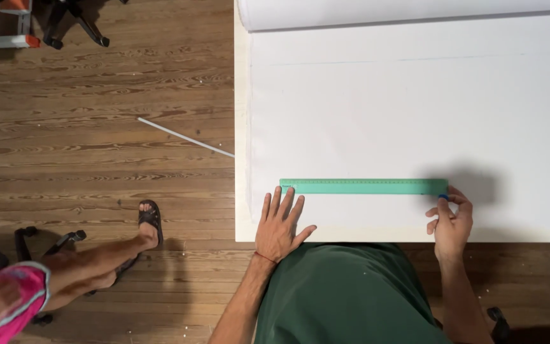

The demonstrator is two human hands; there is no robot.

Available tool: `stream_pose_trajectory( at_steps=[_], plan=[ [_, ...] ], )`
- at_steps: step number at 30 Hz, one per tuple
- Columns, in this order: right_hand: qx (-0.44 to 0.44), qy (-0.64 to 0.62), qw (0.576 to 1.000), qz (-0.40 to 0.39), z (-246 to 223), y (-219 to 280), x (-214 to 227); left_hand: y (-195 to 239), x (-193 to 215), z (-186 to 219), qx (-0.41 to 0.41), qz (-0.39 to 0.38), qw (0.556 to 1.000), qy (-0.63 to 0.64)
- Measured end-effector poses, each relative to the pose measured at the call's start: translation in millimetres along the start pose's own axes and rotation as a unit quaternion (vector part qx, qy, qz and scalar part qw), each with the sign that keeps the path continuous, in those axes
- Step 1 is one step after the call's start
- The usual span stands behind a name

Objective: Marking lines on a large sheet of material using a ruler and a blue marker on a cutting table

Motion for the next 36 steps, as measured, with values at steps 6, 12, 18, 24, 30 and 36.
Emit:
stream_pose_trajectory(
  at_steps=[6,12,18,24,30,36],
  plan=[
    [0.014,0.006,1.000,-0.012,-4.6,1.9,-1.1,-3.6,1.3,2.5,-0.005,-0.029,0.999,-0.031],
    [0.016,0.007,1.000,-0.011,-2.7,-0.5,-1.4,-6.2,3.6,4.1,-0.006,-0.020,0.999,-0.041],
    [0.002,0.015,1.000,-0.008,-18.4,3.9,-7.0,-8.6,7.5,6.1,-0.002,-0.011,0.999,-0.037],
    [-0.007,-0.051,0.998,0.028,11.0,-6.6,5.3,-6.6,5.1,5.6,0.003,-0.017,0.999,-0.030],
    [-0.057,-0.160,0.984,0.047,-33.7,-1.0,-27.0,-5.4,2.7,4.4,0.003,-0.023,0.999,-0.034],
    [-0.025,-0.123,0.991,-0.052,-75.7,3.6,-120.9,-2.8,-7.9,5.9,0.053,0.004,0.998,-0.028]
  ],
)
Point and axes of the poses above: each hand's wrist, its own y-axis away from the middle knuckle, its own x-axis out of the back of the hand, z = x × y, the point moved 4 cm from there along -y, towards the middle knuckle, and after that the axes turned 10 degrees about -y, right-handed, at the moved point
